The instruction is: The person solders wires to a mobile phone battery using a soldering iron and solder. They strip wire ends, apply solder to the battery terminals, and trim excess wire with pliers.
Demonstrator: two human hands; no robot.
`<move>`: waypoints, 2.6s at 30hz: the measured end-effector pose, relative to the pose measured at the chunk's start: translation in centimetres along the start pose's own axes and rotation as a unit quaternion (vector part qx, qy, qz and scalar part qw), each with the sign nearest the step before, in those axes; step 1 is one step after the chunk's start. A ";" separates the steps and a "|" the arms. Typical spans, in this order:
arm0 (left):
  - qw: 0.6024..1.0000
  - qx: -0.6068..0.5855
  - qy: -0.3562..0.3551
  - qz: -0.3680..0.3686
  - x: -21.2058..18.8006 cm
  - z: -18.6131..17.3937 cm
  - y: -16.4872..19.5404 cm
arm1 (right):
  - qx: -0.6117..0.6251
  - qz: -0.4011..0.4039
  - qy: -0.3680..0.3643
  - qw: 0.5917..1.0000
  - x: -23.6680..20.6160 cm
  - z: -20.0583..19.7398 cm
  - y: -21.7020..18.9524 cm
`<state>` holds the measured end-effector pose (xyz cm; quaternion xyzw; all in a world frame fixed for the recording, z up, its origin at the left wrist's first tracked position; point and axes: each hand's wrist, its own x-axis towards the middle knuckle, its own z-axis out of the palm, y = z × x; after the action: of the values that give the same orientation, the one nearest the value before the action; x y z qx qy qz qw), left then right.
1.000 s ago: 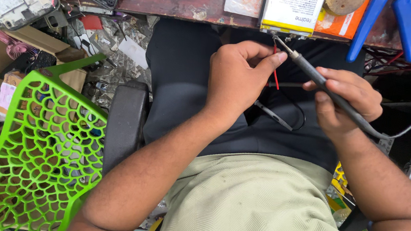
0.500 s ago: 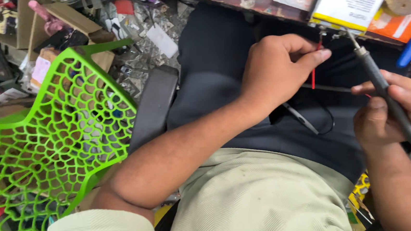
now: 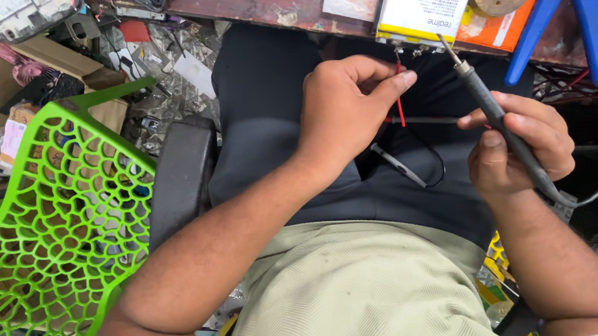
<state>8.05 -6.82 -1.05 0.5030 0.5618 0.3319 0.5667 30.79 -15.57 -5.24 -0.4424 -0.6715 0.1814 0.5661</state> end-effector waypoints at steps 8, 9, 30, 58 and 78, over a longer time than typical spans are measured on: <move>1.000 0.012 0.009 0.009 0.0 0.1 -0.1 | 0.009 0.018 0.008 1.000 -0.4 0.1 -0.2; 1.000 0.013 0.009 0.006 0.0 0.1 -0.1 | 0.009 0.020 0.009 1.000 -0.4 0.1 -0.2; 1.000 0.013 -0.018 -0.019 0.0 -0.1 0.7 | 0.018 0.028 0.003 0.999 -0.2 0.0 -0.6; 0.833 0.245 0.245 0.431 0.2 -7.6 5.4 | -0.024 -0.060 0.052 0.997 1.1 -1.3 -2.3; 0.970 -0.128 -0.200 0.053 -6.6 1.4 2.1 | 0.102 0.006 -0.039 0.994 1.6 -0.4 -3.5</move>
<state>8.83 -12.72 2.72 0.5118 0.3627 0.3229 0.7088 29.91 -16.28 -1.59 -0.3785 -0.6687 0.2696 0.5805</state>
